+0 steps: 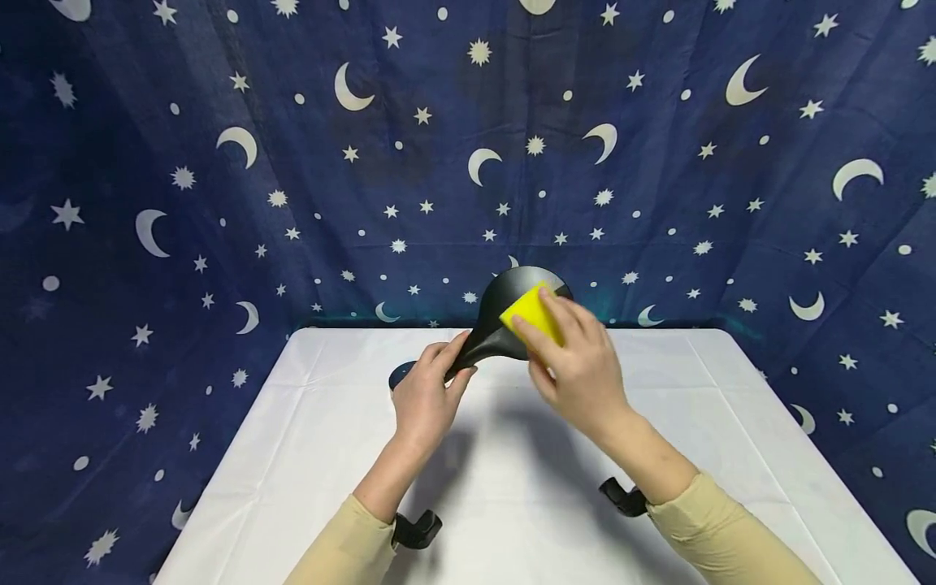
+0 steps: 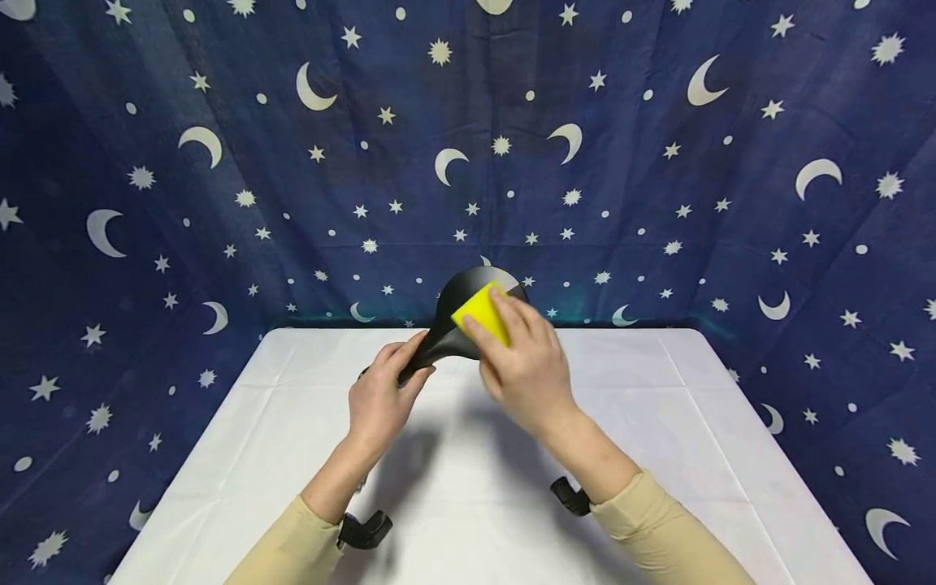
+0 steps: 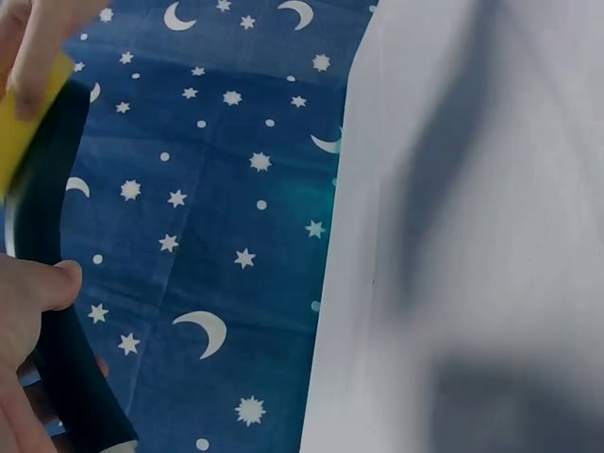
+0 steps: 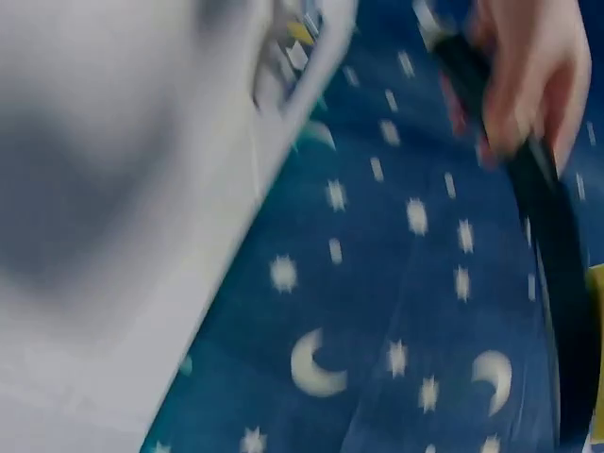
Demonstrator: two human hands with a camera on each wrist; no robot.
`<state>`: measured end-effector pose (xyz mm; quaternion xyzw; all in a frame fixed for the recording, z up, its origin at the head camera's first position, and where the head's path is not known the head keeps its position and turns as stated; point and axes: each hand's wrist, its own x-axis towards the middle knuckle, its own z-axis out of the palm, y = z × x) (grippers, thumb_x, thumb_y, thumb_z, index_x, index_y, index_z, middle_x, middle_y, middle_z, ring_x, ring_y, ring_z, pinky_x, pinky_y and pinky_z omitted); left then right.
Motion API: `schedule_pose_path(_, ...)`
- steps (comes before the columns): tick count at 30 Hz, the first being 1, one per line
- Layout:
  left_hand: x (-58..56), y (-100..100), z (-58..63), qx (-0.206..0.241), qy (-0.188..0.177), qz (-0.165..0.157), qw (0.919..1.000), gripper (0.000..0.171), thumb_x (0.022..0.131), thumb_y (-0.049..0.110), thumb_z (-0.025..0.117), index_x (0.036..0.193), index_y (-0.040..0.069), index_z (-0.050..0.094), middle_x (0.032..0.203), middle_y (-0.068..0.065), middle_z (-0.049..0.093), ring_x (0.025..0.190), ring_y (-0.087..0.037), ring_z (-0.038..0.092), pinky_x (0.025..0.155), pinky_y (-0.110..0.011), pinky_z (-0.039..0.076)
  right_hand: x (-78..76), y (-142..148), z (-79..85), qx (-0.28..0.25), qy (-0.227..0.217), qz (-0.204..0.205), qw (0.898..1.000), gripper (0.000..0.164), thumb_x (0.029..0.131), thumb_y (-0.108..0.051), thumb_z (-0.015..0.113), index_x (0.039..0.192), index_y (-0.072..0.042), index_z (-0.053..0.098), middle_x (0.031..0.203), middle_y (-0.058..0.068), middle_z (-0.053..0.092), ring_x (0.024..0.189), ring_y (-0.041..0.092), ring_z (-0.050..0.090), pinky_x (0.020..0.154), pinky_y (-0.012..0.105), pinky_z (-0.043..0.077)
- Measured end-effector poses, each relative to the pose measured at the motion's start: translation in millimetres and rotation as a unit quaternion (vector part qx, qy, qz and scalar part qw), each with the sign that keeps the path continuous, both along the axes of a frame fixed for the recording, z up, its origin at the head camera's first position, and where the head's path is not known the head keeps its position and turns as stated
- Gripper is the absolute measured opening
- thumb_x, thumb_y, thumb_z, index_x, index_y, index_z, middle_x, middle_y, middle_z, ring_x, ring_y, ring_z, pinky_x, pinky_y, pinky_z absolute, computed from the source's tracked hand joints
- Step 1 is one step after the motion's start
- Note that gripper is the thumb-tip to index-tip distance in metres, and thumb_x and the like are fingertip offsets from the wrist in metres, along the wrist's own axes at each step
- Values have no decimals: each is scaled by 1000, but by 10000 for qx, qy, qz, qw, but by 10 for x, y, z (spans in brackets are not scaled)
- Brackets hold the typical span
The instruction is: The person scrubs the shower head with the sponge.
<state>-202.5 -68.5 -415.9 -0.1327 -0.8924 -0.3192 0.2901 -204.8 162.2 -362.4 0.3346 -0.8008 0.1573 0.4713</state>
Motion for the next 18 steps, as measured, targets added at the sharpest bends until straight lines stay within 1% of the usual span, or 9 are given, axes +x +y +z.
schedule_pose_path(3, 23, 13, 16, 298, -395, -89, 9987, 54, 92, 33, 79, 143, 35, 61, 121, 7, 67, 99, -15, 69, 62, -33, 50, 111, -183, -114, 618, 163, 376, 9972, 47, 81, -8, 69, 127, -15, 73, 148, 19, 53, 126, 43, 54, 92, 55, 51)
schedule_pose_path(5, 41, 13, 21, 502, -635, -170, 9966, 53, 93, 34, 78, 144, 35, 60, 123, 6, 67, 104, -16, 68, 68, -36, 52, 151, -233, -153, 983, 243, 475, 9937, 50, 79, -8, 72, 129, -16, 72, 150, 17, 52, 128, 41, 53, 92, 52, 51)
schedule_pose_path(7, 53, 3, 16, 657, -850, -232, 9939, 54, 93, 36, 77, 144, 36, 60, 124, 7, 67, 105, -16, 67, 73, -38, 53, 157, -221, -150, 1181, 341, 550, 9909, 53, 78, -8, 73, 130, -16, 71, 150, 16, 52, 129, 40, 53, 96, 51, 51)
schedule_pose_path(9, 55, -21, -5, 796, -1007, -327, 9912, 55, 93, 38, 77, 145, 37, 59, 123, 8, 67, 105, -14, 66, 77, -40, 53, 133, -163, -103, 1198, 433, 598, 9900, 52, 81, -7, 69, 132, -16, 70, 150, 16, 52, 129, 41, 53, 95, 51, 51)
schedule_pose_path(11, 53, -49, -25, 937, -1182, -437, 9876, 56, 92, 39, 78, 144, 39, 58, 120, 9, 67, 102, -13, 64, 78, -39, 52, 94, -80, -26, 944, 441, 568, 9929, 47, 84, -9, 64, 131, -17, 71, 148, 17, 53, 126, 42, 54, 93, 53, 51)
schedule_pose_path(13, 48, -73, -39, 1067, -1346, -541, 9837, 56, 92, 40, 77, 144, 39, 58, 117, 10, 67, 100, -13, 62, 78, -40, 50, 40, 14, 67, 434, 287, 459, 9976, 44, 87, -10, 61, 129, -16, 72, 148, 17, 54, 124, 44, 54, 94, 56, 49)
schedule_pose_path(15, 45, -91, -44, 1223, -1551, -634, 9782, 55, 92, 41, 77, 143, 41, 58, 116, 10, 67, 101, -13, 62, 80, -39, 50, -16, 102, 162, -207, -116, 349, 9991, 41, 90, -10, 62, 129, -15, 72, 149, 16, 53, 125, 44, 52, 95, 58, 47)
schedule_pose_path(16, 45, -97, -45, 1323, -1660, -692, 9747, 55, 92, 41, 78, 143, 41, 59, 116, 10, 67, 102, -13, 62, 81, -38, 51, -38, 138, 203, -507, -388, 293, 9975, 40, 91, -9, 63, 130, -15, 71, 150, 15, 52, 126, 44, 51, 95, 56, 47)
schedule_pose_path(18, 43, -103, -51, 1538, -1828, -837, 9674, 54, 92, 40, 78, 143, 39, 60, 118, 9, 67, 105, -14, 64, 82, -37, 52, -71, 187, 263, -1060, -983, 275, 9891, 42, 93, -7, 67, 134, -15, 70, 153, 10, 50, 130, 40, 48, 96, 52, 49)
